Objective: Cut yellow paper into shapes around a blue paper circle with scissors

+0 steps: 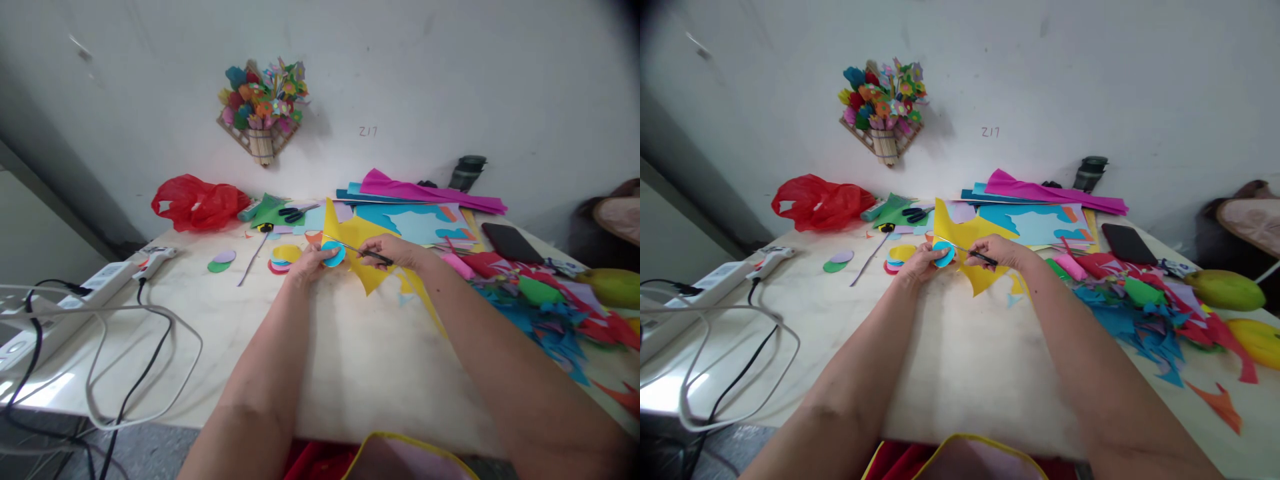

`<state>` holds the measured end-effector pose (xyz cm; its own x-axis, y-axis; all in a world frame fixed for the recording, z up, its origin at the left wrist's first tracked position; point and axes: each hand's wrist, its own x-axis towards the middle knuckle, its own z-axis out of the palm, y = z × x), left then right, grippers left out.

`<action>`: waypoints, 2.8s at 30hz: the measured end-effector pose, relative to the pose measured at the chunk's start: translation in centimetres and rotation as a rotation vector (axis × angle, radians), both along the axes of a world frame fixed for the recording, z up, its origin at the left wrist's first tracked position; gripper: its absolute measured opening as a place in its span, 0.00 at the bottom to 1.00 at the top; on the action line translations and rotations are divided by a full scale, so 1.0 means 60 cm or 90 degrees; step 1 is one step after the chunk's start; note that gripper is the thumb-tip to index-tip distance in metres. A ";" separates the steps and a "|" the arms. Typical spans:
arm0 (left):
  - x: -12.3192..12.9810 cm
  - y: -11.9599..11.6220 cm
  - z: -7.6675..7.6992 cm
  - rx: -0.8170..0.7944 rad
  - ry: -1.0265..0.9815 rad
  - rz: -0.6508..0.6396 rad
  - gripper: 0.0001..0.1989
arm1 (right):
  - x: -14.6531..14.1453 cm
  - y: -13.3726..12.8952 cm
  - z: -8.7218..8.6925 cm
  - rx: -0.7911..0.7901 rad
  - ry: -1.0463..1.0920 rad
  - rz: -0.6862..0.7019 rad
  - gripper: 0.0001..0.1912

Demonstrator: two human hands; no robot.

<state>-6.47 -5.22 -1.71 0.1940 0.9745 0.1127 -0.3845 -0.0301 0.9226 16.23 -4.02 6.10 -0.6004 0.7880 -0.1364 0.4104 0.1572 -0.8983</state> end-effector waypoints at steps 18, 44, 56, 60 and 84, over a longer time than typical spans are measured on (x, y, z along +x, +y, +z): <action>0.001 0.000 -0.002 -0.021 -0.056 -0.020 0.21 | 0.004 0.008 -0.003 0.012 -0.025 0.014 0.22; 0.006 -0.015 0.015 -0.044 0.004 -0.007 0.18 | 0.011 -0.004 -0.001 0.016 -0.035 -0.010 0.24; 0.003 -0.014 0.010 -0.046 0.018 -0.028 0.19 | -0.003 0.000 0.002 0.017 -0.047 0.007 0.22; 0.006 -0.016 0.012 -0.041 -0.002 -0.026 0.19 | -0.016 0.004 0.007 0.027 -0.060 0.011 0.20; -0.016 -0.045 0.055 0.005 -0.095 0.113 0.17 | -0.010 -0.023 -0.022 0.164 -0.001 -0.310 0.23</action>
